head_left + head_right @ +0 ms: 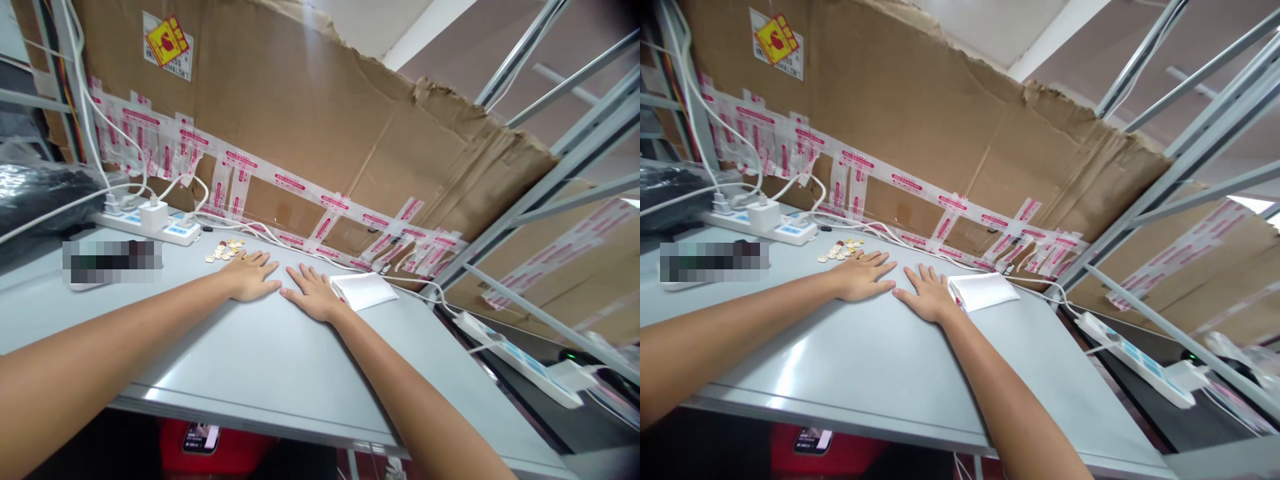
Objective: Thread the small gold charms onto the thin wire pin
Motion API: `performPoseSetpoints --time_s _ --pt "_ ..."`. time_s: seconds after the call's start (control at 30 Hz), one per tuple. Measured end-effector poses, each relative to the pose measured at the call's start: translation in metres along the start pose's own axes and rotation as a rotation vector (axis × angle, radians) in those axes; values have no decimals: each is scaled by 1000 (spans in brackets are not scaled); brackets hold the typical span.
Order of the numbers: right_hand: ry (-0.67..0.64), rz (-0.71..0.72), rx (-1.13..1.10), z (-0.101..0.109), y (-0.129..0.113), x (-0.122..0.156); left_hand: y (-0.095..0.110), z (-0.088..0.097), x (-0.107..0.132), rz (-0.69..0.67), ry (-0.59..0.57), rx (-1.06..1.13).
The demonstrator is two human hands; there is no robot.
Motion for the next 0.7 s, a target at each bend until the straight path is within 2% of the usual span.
performPoseSetpoints --time_s 0.57,0.7 --pt "40 -21 -47 4 4 -5 -1 0 -2 -18 -19 -13" --pt "158 41 -88 14 -1 -5 0 8 -4 -15 -81 5"
Point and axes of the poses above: each hand's wrist, its own x-axis away from the middle knuckle, its own z-axis out of the back of the hand, y = z × x, the point moved 9 cm from there along -x, towards the middle knuckle, and after that the axes turned 11 degrees about -x, right-handed, at the moved point
